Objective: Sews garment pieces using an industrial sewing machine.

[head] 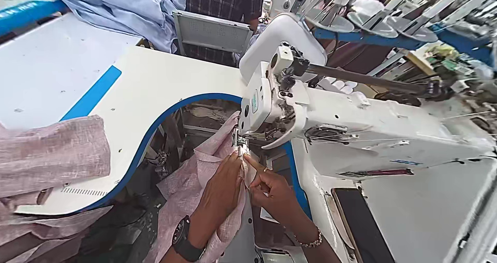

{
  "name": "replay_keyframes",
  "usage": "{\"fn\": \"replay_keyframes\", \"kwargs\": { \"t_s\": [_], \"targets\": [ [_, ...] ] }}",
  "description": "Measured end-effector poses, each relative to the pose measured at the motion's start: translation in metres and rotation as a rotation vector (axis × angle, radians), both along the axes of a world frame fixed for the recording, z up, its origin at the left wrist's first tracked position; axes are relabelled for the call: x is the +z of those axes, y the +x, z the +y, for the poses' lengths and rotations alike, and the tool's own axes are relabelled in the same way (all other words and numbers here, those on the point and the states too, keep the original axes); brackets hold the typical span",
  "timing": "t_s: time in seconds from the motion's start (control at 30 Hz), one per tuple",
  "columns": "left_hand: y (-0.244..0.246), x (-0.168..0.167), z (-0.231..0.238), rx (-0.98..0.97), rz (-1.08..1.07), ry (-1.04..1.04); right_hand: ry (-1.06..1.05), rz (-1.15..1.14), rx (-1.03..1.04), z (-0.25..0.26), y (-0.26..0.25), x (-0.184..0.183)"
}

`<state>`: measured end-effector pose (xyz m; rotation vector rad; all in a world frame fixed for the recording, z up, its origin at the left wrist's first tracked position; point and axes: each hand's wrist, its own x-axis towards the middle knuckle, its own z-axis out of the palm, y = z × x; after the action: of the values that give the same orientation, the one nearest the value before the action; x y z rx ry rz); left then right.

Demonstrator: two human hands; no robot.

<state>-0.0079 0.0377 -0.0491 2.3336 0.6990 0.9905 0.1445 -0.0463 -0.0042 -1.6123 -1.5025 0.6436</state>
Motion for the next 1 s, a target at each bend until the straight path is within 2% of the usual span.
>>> {"fn": "replay_keyframes", "kwargs": {
  "t_s": [0.07, 0.13, 0.23, 0.27, 0.3, 0.4, 0.47, 0.53, 0.67, 0.77, 0.83, 0.87, 0.97, 1.0],
  "targets": [
    [0.001, 0.001, 0.0, 0.008, -0.024, -0.024, 0.032, 0.198, -0.045, 0.011, -0.005, -0.007],
    [0.001, 0.002, 0.0, 0.005, -0.059, -0.041, 0.065, 0.225, -0.097, 0.023, -0.015, -0.014],
    [0.002, 0.006, 0.002, -0.021, -0.055, -0.08, 0.159, -0.21, -0.203, 0.028, -0.027, -0.02],
    [0.004, 0.005, 0.004, -0.013, -0.05, -0.071, 0.185, -0.278, -0.243, 0.024, -0.03, -0.021],
    [0.006, 0.003, 0.006, -0.001, -0.053, -0.055, 0.198, -0.241, -0.283, 0.022, -0.033, -0.021],
    [0.012, 0.0, 0.004, 0.029, -0.067, -0.043, 0.124, 0.083, -0.279, 0.018, -0.027, -0.015],
    [0.013, -0.001, 0.004, 0.039, -0.066, -0.032, 0.103, 0.166, -0.272, 0.018, -0.026, -0.012],
    [0.013, 0.0, 0.005, 0.04, -0.066, -0.027, 0.123, 0.032, -0.299, 0.018, -0.029, -0.013],
    [0.017, 0.0, 0.008, 0.042, -0.071, -0.103, 0.21, -0.454, -0.41, 0.019, -0.046, -0.013],
    [0.023, -0.002, 0.019, 0.036, -0.156, -0.119, 0.254, -0.715, -0.437, 0.033, -0.054, -0.014],
    [0.025, -0.002, 0.024, 0.048, -0.193, -0.1, 0.235, -0.787, -0.439, 0.031, -0.053, -0.011],
    [0.017, 0.002, 0.021, 0.035, -0.173, -0.16, 0.2, -0.783, -0.448, 0.017, -0.057, -0.005],
    [-0.036, 0.029, 0.005, -0.055, -0.016, -0.537, 0.055, -0.645, -0.454, -0.056, -0.067, 0.021],
    [-0.052, 0.035, -0.004, -0.088, 0.041, -0.594, 0.029, -0.625, -0.431, -0.079, -0.062, 0.028]
  ]
}}
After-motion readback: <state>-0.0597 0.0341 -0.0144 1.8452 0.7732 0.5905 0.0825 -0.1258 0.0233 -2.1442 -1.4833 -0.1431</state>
